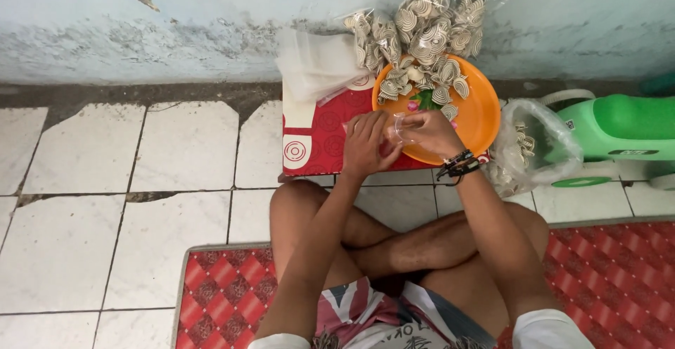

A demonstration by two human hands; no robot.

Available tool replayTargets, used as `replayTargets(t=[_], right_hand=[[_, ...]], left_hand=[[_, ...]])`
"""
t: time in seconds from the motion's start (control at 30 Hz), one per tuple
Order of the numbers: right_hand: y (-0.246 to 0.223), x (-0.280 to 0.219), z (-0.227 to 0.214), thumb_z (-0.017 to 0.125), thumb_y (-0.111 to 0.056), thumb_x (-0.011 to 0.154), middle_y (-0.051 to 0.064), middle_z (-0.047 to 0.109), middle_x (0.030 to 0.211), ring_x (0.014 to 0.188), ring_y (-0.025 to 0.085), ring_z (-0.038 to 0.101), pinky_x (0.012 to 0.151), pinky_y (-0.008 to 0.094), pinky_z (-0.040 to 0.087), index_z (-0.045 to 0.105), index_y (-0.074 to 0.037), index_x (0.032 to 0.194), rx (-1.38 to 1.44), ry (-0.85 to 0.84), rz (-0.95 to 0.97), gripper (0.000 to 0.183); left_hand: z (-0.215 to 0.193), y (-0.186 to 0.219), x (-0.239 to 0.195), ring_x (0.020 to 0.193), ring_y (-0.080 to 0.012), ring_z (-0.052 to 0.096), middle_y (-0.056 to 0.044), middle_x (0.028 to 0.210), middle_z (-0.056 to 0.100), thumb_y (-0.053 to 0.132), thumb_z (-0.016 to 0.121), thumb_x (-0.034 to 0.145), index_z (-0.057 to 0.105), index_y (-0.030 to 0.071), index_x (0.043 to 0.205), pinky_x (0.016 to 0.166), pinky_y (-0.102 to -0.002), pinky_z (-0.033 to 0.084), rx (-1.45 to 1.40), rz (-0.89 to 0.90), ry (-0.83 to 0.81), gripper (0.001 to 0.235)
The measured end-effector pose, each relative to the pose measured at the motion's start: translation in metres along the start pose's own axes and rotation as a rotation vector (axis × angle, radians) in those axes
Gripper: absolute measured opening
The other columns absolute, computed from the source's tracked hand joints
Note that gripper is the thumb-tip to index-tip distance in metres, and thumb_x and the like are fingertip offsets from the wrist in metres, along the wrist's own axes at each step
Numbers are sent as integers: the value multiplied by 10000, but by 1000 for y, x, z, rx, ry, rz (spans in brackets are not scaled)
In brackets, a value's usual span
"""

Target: Packing small decorative snacks from an orange plate into clear plastic bags while sitting on the floor.

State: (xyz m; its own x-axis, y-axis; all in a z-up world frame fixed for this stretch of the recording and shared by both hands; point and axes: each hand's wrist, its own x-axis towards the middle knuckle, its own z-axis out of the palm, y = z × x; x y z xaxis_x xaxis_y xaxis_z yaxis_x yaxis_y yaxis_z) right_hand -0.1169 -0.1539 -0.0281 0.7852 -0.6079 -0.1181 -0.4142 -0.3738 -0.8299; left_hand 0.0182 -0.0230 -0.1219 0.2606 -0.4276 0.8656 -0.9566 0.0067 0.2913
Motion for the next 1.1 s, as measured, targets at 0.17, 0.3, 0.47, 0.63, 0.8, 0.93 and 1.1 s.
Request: replayTargets(t=[0.17, 0.3, 0.47, 0.63, 0.8, 0.93, 1.1], right_hand=[[11, 5, 0, 858, -517, 820, 157, 793, 1001, 941, 275, 748, 769, 384, 575, 802, -63, 1163, -72, -26, -23, 572], [0, -7, -4, 774, -291, 897, 254, 754, 1123, 1056, 373, 712, 839, 456, 566, 746, 23, 1243, -55, -31, -155, 468], [13, -6, -25, 763, -152, 934, 160, 748, 1084, 939, 249, 731, 791, 357, 624, 744, -41, 1242, 223, 186, -110, 328], [94, 17, -72, 769, -186, 952, 110, 732, 1140, 1006, 275, 724, 857, 374, 592, 752, -83, 1215, -120, 443, -113, 283], [109, 19, -72, 841, -379, 863, 139, 745, 1165, 992, 325, 736, 829, 439, 601, 745, -81, 1262, -497, 411, -79, 507], [97, 18, -49, 811, -451, 920, 152, 718, 1036, 1003, 348, 720, 846, 467, 588, 759, -65, 1274, -525, 417, -50, 526], [115, 24, -39, 893, -222, 765, 87, 680, 798, 871, 342, 715, 795, 470, 585, 794, -146, 1138, -524, 565, -125, 393]], left_hand=[[-6, 3, 3, 1219, -312, 656, -165, 1273, 667, 662, 726, 778, 624, 43, 1347, 1088, -479, 454, -13, 14, -18, 847], [-10, 8, 7, 1195, -330, 654, -187, 1250, 659, 661, 695, 817, 608, 12, 1347, 1101, -492, 428, 8, -4, -53, 842], [-6, 5, 7, 1183, -312, 649, -172, 1264, 638, 659, 662, 846, 550, 27, 1424, 1093, -487, 421, 29, -76, -68, 864], [-7, 7, 10, 1179, -308, 649, -164, 1269, 630, 694, 645, 837, 533, 44, 1449, 1080, -483, 434, 39, -81, -55, 900], [-4, 6, 8, 1162, -302, 657, -149, 1246, 635, 687, 632, 873, 529, 73, 1484, 1060, -476, 444, 79, -89, -52, 872], [-2, 3, 7, 1156, -304, 662, -149, 1256, 635, 714, 634, 859, 552, 89, 1462, 1055, -484, 446, 105, -86, -64, 872], [-1, 3, 6, 1161, -321, 658, -150, 1260, 628, 706, 657, 866, 538, 114, 1500, 1010, -474, 454, 76, -99, -67, 876]])
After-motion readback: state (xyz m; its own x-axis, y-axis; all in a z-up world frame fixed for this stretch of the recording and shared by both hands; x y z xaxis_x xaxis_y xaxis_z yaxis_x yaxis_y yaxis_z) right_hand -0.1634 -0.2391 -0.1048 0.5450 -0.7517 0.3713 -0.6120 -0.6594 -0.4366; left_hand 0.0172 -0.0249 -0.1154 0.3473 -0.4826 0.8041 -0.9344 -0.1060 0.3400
